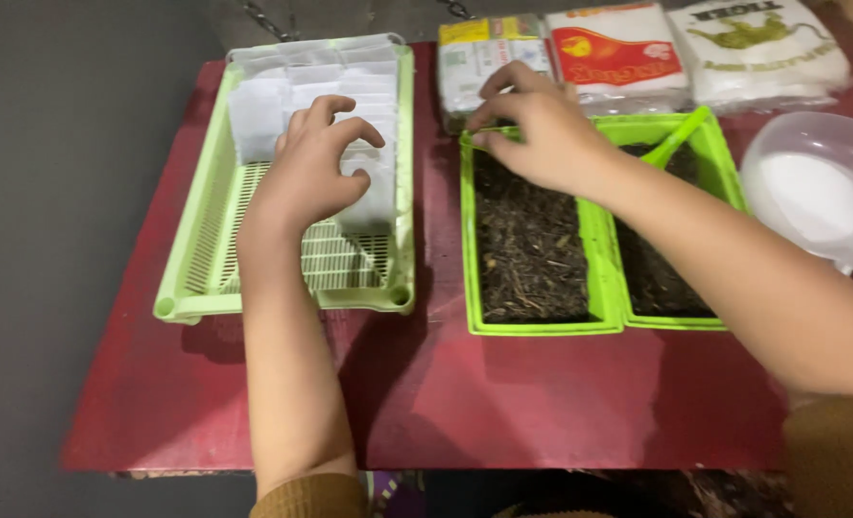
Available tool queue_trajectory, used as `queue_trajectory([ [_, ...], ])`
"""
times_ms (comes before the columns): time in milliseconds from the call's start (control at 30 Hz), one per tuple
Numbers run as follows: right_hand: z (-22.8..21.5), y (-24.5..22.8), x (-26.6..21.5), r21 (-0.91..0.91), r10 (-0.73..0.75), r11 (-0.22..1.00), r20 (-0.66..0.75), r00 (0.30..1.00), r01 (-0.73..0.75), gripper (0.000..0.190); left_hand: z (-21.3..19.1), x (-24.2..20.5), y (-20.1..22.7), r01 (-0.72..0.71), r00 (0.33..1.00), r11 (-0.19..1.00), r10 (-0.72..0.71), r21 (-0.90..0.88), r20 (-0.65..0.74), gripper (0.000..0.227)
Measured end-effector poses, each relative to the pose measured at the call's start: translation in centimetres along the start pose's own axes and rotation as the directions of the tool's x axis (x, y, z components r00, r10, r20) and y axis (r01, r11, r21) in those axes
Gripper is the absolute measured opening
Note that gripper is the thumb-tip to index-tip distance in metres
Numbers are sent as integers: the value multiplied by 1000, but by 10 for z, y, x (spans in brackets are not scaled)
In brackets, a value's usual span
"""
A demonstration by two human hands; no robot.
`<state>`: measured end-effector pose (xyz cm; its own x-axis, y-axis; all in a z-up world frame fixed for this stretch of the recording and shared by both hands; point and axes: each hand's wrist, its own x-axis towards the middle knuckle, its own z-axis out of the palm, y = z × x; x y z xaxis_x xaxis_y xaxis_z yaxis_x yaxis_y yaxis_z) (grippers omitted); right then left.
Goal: Filling small tea bags with loose tea leaves using a spoon
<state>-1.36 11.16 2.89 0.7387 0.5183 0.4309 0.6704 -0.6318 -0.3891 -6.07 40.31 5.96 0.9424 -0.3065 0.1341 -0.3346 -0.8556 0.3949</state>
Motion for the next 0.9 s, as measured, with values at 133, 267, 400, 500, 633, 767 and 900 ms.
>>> queue_trajectory([
  [133, -39, 48, -46, -54, 48, 997, -39, 998, -50, 15, 5, 2, 38, -30, 995, 999, 32, -27, 96, 41],
  [267, -89, 104, -105, -58, 108, 992, -83, 991, -113, 19, 33, 12, 64, -229, 964, 973, 228, -10, 137, 43],
  [400, -142, 135, -169, -139, 223, 961, -111, 968, -237, 18, 60, 29, 86, -442, 891, 897, 436, 27, 124, 41],
  [500, -177, 130, -210, 2, 383, 923, -107, 917, -385, 22, 68, 47, 137, -502, 851, 865, 496, -13, 174, 39],
  [633, -198, 182, -263, -31, 544, 834, -123, 830, -551, 27, 116, 78, 209, -651, 750, 759, 647, -24, 139, 38],
  [767, -214, 206, -305, -224, 743, 641, -61, 666, -735, 35, 172, 106, 288, -724, 675, 685, 729, -88, 116, 36],
  [900, -212, 260, -355, -324, 773, 614, 65, 630, -720, 29, 201, 122, 355, -762, 638, 638, 769, -111, 45, 26],
])
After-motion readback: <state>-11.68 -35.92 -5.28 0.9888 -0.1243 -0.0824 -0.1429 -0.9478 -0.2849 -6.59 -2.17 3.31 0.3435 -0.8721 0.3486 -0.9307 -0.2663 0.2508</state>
